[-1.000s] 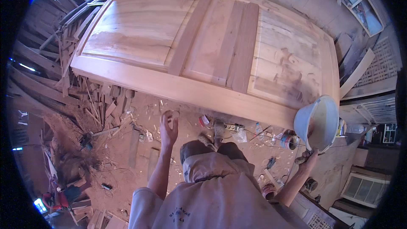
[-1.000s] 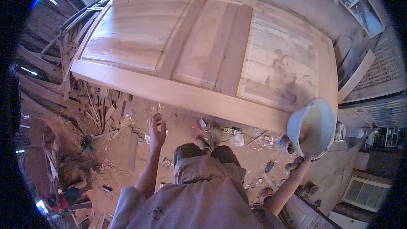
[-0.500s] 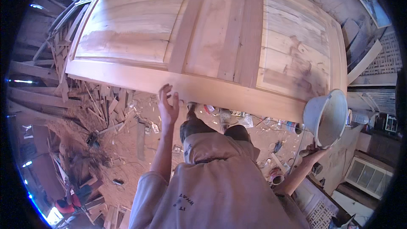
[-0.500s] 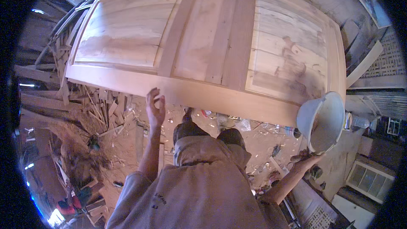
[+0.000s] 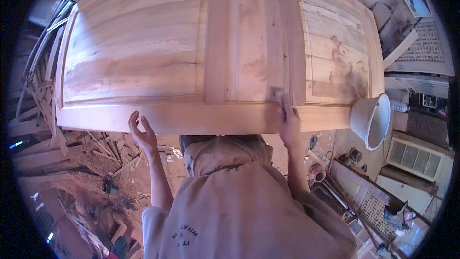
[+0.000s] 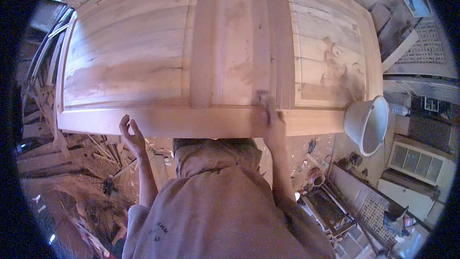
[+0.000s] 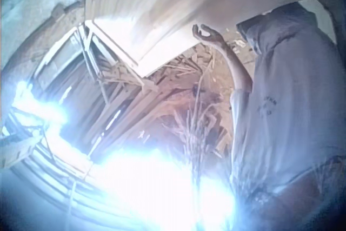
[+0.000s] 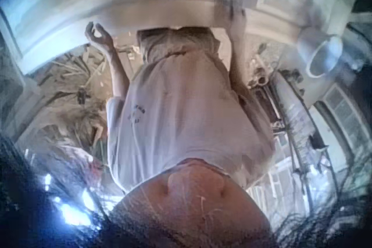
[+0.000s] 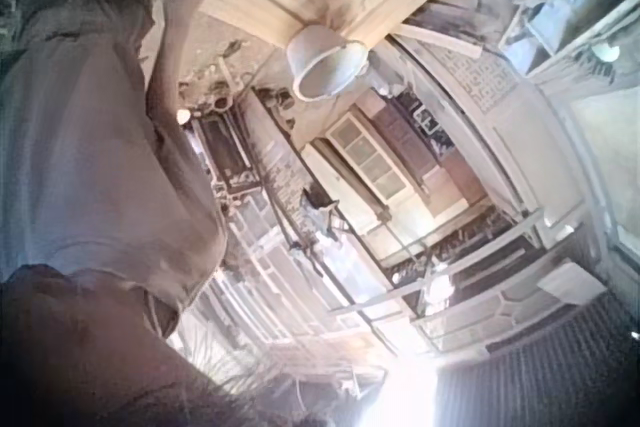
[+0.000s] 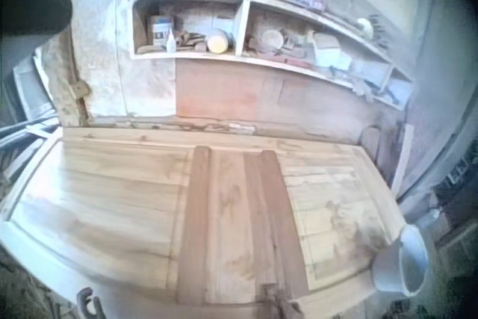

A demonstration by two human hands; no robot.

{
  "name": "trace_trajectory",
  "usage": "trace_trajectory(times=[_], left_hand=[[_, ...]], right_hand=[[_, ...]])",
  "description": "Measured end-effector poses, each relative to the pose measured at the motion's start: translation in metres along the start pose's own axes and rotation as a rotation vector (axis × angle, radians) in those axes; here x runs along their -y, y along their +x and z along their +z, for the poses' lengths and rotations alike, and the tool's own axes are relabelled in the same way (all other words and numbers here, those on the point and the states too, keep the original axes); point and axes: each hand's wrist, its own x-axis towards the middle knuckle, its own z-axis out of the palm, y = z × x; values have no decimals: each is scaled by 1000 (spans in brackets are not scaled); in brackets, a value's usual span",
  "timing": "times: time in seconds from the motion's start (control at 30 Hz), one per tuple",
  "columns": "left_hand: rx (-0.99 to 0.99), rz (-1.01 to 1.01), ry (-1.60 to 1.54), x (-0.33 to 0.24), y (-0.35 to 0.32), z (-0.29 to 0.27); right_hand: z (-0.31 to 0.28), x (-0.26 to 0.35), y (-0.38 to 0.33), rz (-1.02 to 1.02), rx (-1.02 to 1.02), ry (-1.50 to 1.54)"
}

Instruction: The person sands the surface and recessed panels of a wooden door using a small piece of sandpaper held by hand.

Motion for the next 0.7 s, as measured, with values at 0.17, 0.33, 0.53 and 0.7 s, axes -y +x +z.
trace_trajectory(times=[0.17, 0.33, 0.53, 0.7], left_hand=[[5, 108, -20, 16, 9, 4], [4, 204, 162, 37, 9, 23], [-47, 193, 143, 40, 8, 20], [-57, 172, 127, 36, 7, 24]], right_hand=[[49, 27, 65, 60, 35, -269], [45, 15, 172, -56, -33, -292], [-13, 46, 127, -106, 126, -209], [34, 30, 40, -33, 103, -280]])
